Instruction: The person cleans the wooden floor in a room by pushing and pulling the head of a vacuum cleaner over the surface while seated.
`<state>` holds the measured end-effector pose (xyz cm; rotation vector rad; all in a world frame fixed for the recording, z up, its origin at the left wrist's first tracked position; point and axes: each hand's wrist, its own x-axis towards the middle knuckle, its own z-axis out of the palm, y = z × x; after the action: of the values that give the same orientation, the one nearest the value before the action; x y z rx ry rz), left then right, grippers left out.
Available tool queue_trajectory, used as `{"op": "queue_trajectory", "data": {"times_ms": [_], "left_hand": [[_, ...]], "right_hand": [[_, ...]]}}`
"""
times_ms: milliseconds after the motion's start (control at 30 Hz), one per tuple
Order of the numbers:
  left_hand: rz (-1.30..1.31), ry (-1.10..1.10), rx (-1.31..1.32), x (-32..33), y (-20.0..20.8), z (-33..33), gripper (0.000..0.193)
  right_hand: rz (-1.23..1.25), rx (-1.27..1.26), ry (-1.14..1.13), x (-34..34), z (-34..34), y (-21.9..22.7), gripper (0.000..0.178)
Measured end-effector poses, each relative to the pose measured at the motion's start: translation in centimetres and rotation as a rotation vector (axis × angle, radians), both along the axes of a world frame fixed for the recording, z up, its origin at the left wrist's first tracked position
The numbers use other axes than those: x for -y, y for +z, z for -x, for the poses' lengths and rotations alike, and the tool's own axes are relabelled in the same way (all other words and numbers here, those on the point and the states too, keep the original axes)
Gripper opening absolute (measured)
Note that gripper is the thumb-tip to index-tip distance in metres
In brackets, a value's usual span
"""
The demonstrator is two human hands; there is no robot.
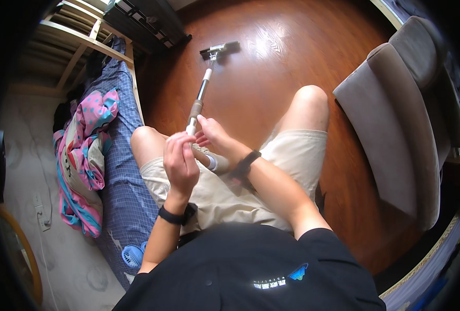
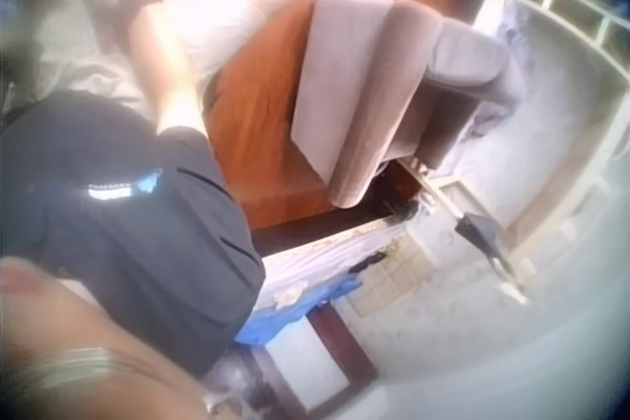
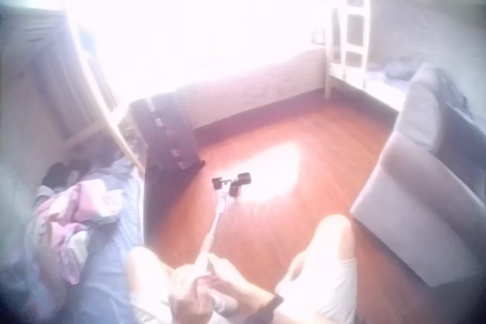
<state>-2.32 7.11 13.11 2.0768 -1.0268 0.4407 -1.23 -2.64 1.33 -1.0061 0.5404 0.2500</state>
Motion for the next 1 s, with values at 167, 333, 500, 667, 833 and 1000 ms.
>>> {"op": "queue_trajectory", "data": {"times_ms": [167, 333, 500, 667, 833, 1000], "left_hand": [[-0.030, -0.047, 0.017, 5.8, -3.5, -2.8, 0.017], [-0.112, 0.106, 0.036, 5.7, -6.5, -8.2, 0.017], [-0.068, 0.218, 0.072, 10.0, -6.6, -11.9, 0.022], [-0.253, 0.493, -0.123, 10.3, -6.9, -15.3, 0.048], [-0.716, 0.521, -0.546, 7.5, -8.4, -14.7, 0.055], [-0.712, 0.387, -0.562, 5.5, -9.1, -11.6, 0.037]], "right_hand": [[0.080, 0.363, -0.207, 1.5, -1.4, -8.5, 0.047], [-0.148, 0.018, -0.072, 2.8, 0.4, 3.0, 0.048], [-0.121, -0.039, -0.163, 4.4, 0.4, 1.4, 0.069], [-0.103, -0.019, -0.188, 5.0, -0.3, 0.5, 0.071], [-0.071, -0.019, -0.185, 4.8, -0.6, 0.2, 0.068], [-0.023, -0.052, -0.264, 4.8, -1.0, -1.3, 0.058]]}}
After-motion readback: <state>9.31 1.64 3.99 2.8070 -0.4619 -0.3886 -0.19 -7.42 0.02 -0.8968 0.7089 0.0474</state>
